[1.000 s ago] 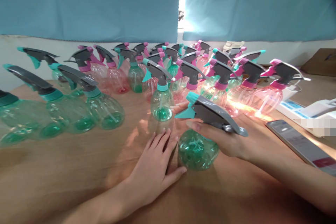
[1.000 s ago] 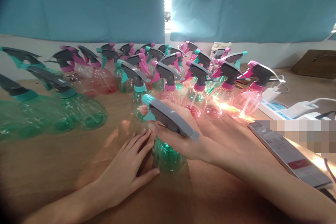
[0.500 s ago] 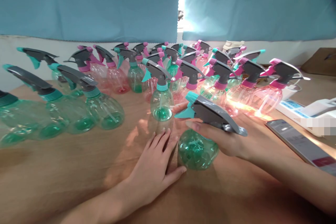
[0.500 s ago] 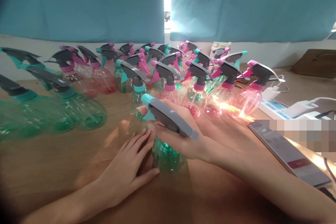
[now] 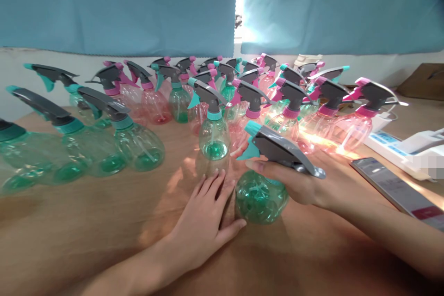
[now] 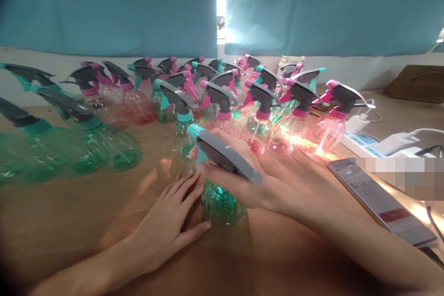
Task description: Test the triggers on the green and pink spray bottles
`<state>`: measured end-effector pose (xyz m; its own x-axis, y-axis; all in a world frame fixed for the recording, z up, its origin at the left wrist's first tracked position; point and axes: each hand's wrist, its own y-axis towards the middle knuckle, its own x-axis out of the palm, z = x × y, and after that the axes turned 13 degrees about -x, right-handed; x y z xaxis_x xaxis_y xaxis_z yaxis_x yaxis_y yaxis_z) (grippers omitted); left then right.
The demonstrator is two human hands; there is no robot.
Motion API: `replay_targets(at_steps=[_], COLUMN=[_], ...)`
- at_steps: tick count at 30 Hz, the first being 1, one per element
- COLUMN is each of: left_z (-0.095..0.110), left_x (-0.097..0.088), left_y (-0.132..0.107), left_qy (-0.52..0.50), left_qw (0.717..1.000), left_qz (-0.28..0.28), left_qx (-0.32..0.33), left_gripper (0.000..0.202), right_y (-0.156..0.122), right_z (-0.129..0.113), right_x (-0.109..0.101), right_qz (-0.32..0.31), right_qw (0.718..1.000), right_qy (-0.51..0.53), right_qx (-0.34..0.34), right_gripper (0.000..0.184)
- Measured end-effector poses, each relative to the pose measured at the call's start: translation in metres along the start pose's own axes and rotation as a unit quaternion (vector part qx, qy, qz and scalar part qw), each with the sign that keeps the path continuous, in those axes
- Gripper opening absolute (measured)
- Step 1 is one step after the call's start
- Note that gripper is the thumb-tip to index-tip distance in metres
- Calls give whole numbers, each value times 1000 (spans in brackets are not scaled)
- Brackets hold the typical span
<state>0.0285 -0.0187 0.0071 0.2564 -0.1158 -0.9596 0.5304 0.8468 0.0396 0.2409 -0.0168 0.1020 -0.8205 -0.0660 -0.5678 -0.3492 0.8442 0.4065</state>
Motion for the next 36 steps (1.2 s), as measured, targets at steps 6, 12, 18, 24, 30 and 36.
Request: replay_targets(at_steps=[6, 12, 18, 24, 30, 36], left_z=[0, -1, -1, -1, -1, -2], left_x=[0, 1, 2, 1, 1, 2], left_y=[0, -1, -1, 0, -1, -2], left_qy=[12, 3, -4, -1, 4, 7], left_qw=[1000, 1000, 1000, 1000, 1000, 1000], left_qz=[2, 3, -4, -13, -6, -2], left_qx=[8, 0, -3, -5, 2, 2], left_gripper=[70, 68, 71, 71, 70, 70], right_y=[4, 2, 1, 1, 1, 0], right_z=[1, 1, 4, 14, 16, 16], right_x=[2, 1, 8, 15, 15, 14], right_qz=[-3, 19, -3, 23, 24, 15], right_qw=[999, 1000, 995, 984, 979, 988], right_qy=[47, 7, 96, 165, 191, 135], right_qx=[-10, -11, -13, -63, -72, -72], right_gripper=[22, 16, 12, 21, 25, 29])
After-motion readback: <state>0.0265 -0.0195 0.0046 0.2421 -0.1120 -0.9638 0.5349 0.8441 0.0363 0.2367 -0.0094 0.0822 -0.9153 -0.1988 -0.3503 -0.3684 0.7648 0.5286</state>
